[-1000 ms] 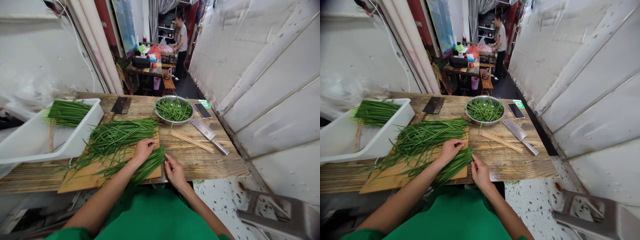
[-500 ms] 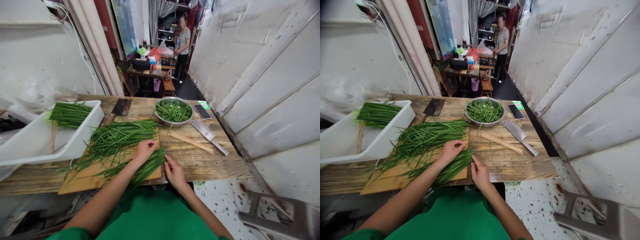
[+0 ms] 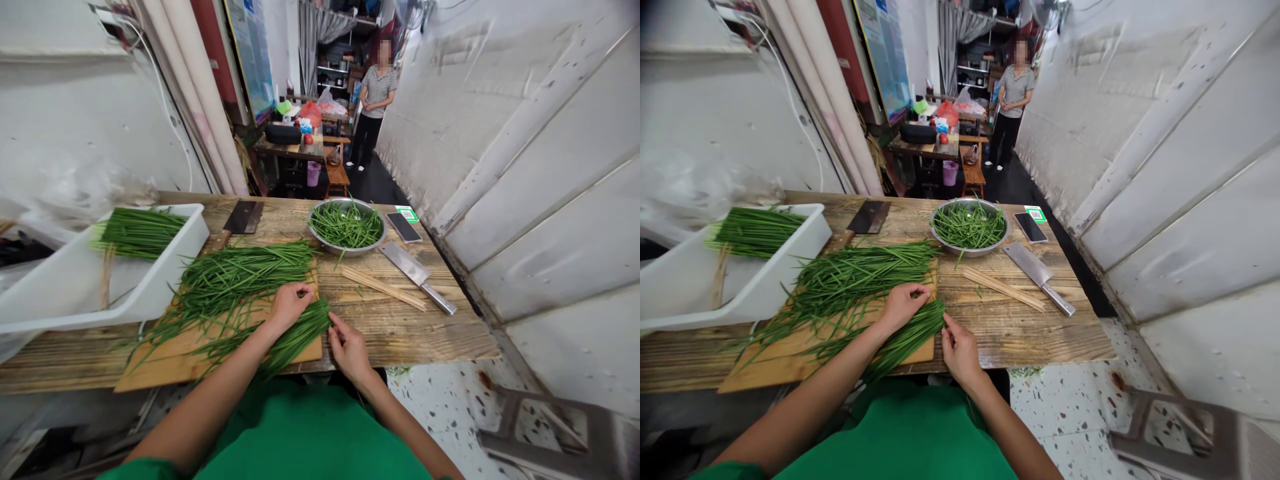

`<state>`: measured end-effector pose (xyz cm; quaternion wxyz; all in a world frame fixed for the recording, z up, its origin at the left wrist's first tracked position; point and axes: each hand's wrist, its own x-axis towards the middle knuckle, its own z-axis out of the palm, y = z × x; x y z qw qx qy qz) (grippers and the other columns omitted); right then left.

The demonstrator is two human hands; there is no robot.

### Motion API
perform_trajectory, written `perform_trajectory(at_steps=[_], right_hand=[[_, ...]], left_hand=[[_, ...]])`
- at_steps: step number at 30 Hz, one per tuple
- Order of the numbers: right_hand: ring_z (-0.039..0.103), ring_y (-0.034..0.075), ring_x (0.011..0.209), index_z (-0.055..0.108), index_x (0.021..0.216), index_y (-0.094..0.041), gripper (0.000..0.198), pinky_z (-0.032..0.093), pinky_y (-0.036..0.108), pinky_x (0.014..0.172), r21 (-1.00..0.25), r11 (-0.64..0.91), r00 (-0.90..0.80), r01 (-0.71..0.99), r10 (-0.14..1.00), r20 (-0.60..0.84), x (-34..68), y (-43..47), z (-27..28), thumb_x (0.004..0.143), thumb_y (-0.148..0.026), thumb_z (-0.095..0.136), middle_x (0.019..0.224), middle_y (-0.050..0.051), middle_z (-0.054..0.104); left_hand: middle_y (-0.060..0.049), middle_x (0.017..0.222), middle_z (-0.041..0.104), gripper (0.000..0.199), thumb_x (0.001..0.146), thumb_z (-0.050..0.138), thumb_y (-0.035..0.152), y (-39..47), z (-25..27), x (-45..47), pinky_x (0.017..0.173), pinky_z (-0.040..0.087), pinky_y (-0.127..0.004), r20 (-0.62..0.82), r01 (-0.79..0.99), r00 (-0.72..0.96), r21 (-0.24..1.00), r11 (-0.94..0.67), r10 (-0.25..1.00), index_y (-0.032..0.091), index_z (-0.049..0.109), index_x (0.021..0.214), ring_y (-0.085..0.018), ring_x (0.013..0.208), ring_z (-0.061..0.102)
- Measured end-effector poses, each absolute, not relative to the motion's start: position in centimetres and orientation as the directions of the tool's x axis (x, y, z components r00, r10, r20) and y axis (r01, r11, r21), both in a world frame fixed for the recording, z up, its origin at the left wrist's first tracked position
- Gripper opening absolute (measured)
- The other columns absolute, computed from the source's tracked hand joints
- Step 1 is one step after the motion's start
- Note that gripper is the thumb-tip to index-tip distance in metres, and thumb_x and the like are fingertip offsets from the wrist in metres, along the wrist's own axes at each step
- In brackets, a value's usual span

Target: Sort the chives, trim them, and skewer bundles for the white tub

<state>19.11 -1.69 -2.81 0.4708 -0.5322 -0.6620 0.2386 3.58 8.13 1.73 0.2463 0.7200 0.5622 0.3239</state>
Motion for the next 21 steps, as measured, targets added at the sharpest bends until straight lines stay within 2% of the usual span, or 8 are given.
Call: perform_trajectory(at_steps=[9,14,18,21], right_hand=[[0.064,0.016,0.076,0.054,0.116,-0.017,0.035,0.052,0.027,0.068,-0.84,0.31,0.005,0.445,0.937,0.348,19.08,-1.61,-3.14,0.083,-0.021,0.043,0.097,0.008,0.065],[0.063,0.015,0.068,0.054,0.116,-0.017,0.035,0.052,0.026,0.064,-0.839,0.3,0.006,0.454,0.941,0.339,19.06,-1.6,-3.02,0.083,-0.021,0.043,0.088,0.007,0.067],[0.063,0.015,0.068,0.054,0.116,-0.017,0.035,0.051,0.025,0.062,-0.829,0.307,0.006,0.467,0.937,0.35,19.04,-1.63,-2.89,0.083,-0.021,0.043,0.089,0.007,0.067],[0.063,0.015,0.069,0.053,0.116,-0.016,0.035,0.051,0.025,0.063,-0.834,0.301,-0.006,0.462,0.942,0.337,19.06,-1.68,-2.87,0.083,-0.021,0.043,0.09,0.008,0.066]], left_hand=[[-0.001,0.074,0.067,0.016,0.072,0.051,0.023,8.03,1.93,3.4,0.065,0.043,-0.023,0.209,0.637,0.238,0.703,-0.315,0.949,0.016,0.065,0.072,-0.015,0.069,0.059],[-0.001,0.075,0.065,0.015,0.073,0.05,0.022,8.06,1.89,3.21,0.066,0.042,-0.023,0.223,0.618,0.278,0.703,-0.351,0.934,0.016,0.064,0.073,-0.015,0.07,0.058],[-0.001,0.075,0.064,0.015,0.074,0.049,0.02,8.04,2.05,3.16,0.068,0.041,-0.023,0.235,0.609,0.313,0.694,-0.384,0.92,0.016,0.064,0.073,-0.015,0.072,0.057],[-0.002,0.076,0.063,0.016,0.075,0.048,0.019,7.82,2.67,2.9,0.069,0.041,-0.023,0.206,0.599,0.413,0.672,-0.435,0.887,0.017,0.064,0.075,-0.014,0.074,0.056]])
